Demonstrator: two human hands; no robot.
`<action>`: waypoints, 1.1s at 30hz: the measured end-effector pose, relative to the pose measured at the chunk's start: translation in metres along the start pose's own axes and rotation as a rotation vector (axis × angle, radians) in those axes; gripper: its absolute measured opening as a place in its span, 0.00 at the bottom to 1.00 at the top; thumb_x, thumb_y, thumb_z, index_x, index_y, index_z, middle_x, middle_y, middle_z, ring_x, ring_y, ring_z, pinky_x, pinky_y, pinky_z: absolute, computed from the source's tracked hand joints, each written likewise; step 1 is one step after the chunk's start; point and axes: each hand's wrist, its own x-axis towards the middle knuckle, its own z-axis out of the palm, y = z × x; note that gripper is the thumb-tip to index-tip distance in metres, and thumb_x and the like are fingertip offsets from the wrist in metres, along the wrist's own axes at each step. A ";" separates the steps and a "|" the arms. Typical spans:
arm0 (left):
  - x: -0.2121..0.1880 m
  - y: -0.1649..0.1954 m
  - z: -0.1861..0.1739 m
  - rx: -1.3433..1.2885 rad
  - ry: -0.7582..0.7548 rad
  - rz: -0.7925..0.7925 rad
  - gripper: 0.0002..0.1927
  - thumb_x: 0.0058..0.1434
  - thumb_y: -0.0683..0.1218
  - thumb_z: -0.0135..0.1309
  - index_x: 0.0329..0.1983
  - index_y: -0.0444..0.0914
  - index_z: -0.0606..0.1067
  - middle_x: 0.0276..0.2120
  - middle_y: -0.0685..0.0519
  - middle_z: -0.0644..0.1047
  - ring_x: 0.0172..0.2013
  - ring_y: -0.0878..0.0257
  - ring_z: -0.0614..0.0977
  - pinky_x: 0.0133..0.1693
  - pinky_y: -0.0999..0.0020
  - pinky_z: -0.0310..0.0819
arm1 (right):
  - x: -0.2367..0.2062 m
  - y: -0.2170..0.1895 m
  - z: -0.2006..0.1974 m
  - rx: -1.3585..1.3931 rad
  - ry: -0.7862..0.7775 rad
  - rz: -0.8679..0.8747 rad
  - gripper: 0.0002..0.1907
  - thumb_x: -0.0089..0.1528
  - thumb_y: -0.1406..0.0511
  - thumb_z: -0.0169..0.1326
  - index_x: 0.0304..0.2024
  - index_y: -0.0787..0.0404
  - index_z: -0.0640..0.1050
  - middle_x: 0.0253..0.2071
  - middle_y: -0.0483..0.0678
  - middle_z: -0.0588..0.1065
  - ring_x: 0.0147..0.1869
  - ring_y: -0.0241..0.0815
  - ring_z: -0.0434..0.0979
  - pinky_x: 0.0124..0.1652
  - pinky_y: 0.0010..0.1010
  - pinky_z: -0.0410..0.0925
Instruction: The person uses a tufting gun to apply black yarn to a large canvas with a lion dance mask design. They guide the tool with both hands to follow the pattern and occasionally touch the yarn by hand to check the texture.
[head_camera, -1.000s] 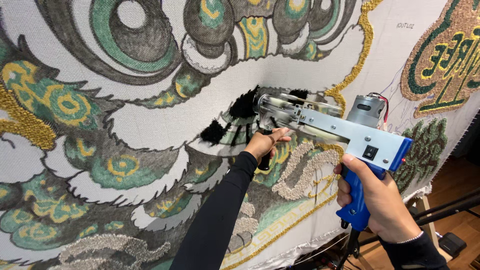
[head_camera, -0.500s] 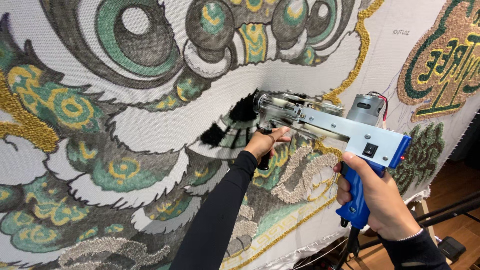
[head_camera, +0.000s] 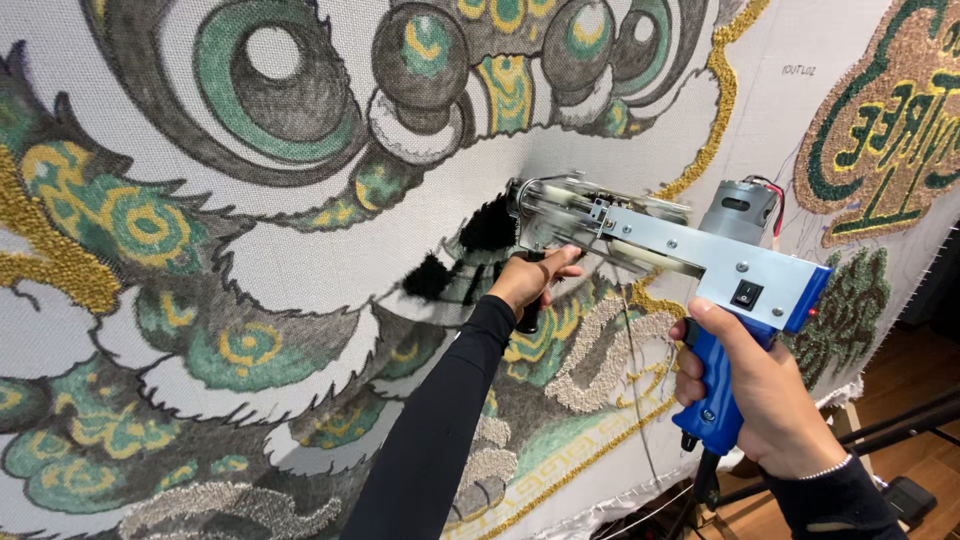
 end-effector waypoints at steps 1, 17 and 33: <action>0.000 -0.001 0.000 0.003 0.000 -0.001 0.28 0.61 0.63 0.55 0.56 0.41 0.81 0.44 0.57 0.86 0.14 0.69 0.66 0.23 0.71 0.69 | -0.001 0.000 0.000 0.011 -0.012 -0.004 0.19 0.62 0.54 0.57 0.38 0.65 0.74 0.21 0.47 0.67 0.21 0.40 0.65 0.23 0.31 0.63; -0.029 0.020 0.034 -0.044 -0.253 0.081 0.25 0.65 0.60 0.54 0.59 0.44 0.78 0.47 0.60 0.84 0.18 0.73 0.69 0.25 0.77 0.69 | 0.007 0.016 -0.087 0.078 -0.197 -0.058 0.26 0.69 0.53 0.52 0.54 0.71 0.78 0.22 0.48 0.66 0.23 0.41 0.65 0.24 0.33 0.62; -0.063 0.031 0.104 -0.038 -0.347 0.116 0.18 0.63 0.56 0.60 0.52 0.44 0.82 0.42 0.59 0.85 0.21 0.76 0.69 0.25 0.79 0.66 | -0.012 0.035 -0.199 0.141 -0.190 -0.057 0.32 0.70 0.50 0.52 0.60 0.74 0.75 0.22 0.45 0.63 0.23 0.38 0.61 0.26 0.34 0.60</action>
